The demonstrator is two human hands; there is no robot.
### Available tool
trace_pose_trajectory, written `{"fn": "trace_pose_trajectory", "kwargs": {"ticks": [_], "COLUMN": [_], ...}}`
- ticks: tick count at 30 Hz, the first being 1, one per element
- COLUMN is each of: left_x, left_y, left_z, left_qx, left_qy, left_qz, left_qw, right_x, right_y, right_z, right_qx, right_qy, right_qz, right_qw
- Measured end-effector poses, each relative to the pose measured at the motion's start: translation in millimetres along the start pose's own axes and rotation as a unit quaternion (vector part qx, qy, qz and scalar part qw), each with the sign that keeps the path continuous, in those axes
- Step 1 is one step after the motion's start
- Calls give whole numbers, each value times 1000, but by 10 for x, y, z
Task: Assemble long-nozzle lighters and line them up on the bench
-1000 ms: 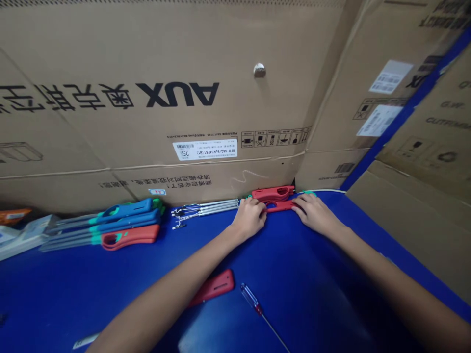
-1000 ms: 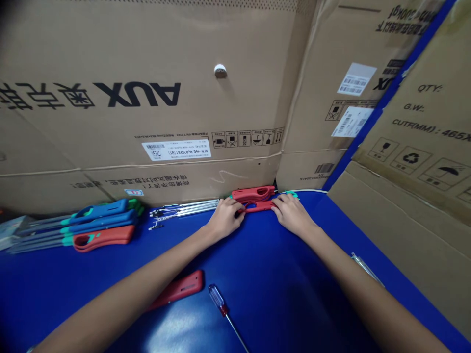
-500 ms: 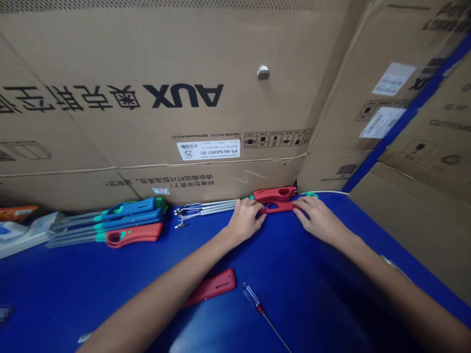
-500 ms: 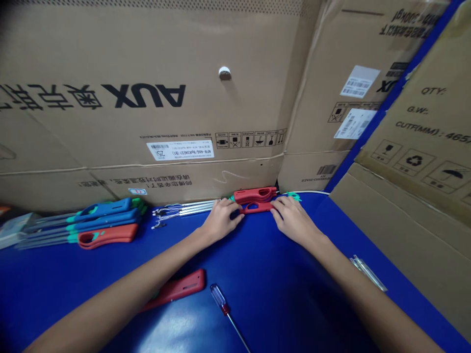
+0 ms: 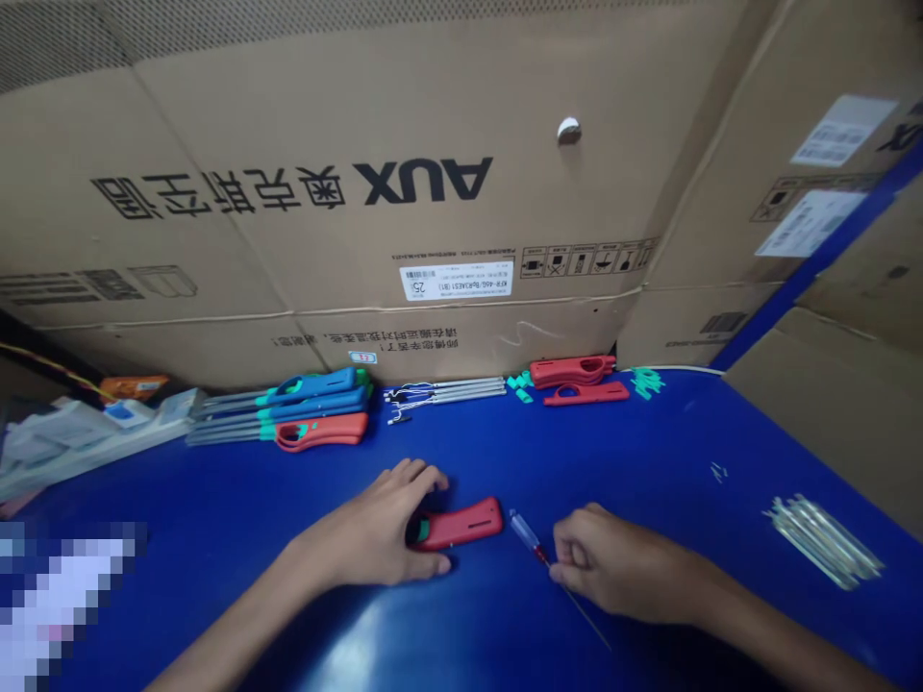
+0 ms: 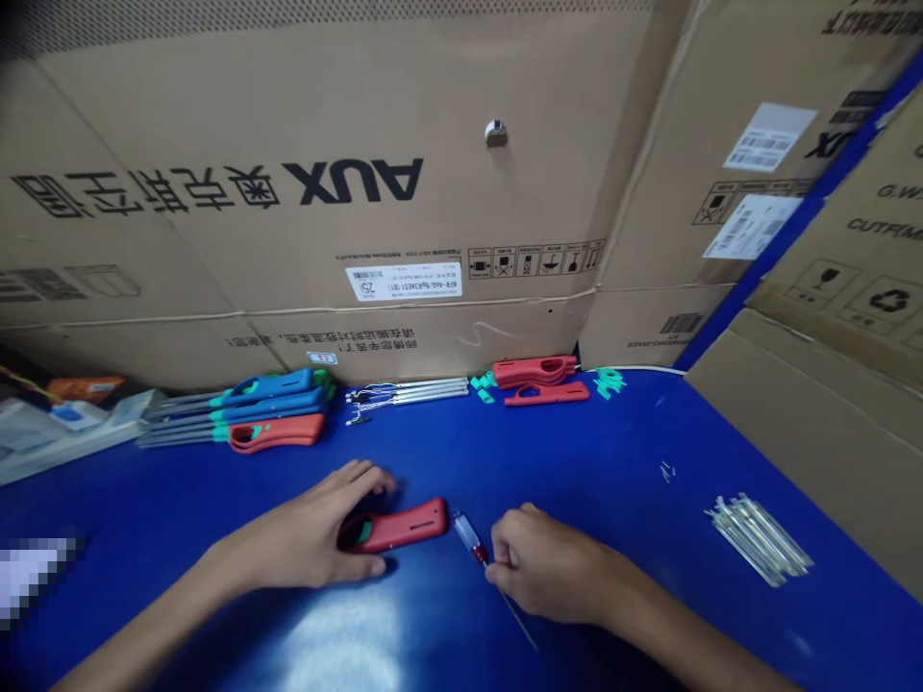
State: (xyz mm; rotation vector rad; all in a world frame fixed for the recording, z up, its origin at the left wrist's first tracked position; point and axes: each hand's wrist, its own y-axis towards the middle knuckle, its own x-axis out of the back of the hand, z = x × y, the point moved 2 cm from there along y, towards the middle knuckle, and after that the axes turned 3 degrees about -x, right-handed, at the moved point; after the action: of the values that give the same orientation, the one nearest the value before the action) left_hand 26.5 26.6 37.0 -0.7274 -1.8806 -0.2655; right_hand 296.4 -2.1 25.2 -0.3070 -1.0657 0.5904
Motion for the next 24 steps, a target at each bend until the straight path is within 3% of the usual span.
{"fn": "trace_pose_trajectory", "kwargs": {"ticks": [3, 8, 14, 18, 20, 24], "left_x": [-88, -342, -514, -466, -446, -440], "left_y": [-103, -129, -196, -219, -220, -211], "left_z": [27, -111, -157, -111, -104, -105], "left_qx": [-10, -34, -54, -59, -57, -55], "left_qy": [-14, 13, 54, 41, 34, 34], "left_qz": [-22, -75, -138, -149, -145, -139], "left_qw": [1000, 996, 987, 986, 987, 988], "right_x": [-8, -41, -77, -4, 58, 180], "right_y": [109, 284, 367, 412, 419, 391], "right_z": [101, 248, 253, 290, 373, 526], "right_qx": [-11, -33, -1, -21, 1, 94], "right_qy": [-24, -17, -7, 125, 213, 287], "right_qz": [-31, -69, -82, -12, -4, -124], "right_qw": [999, 997, 997, 992, 977, 945]}}
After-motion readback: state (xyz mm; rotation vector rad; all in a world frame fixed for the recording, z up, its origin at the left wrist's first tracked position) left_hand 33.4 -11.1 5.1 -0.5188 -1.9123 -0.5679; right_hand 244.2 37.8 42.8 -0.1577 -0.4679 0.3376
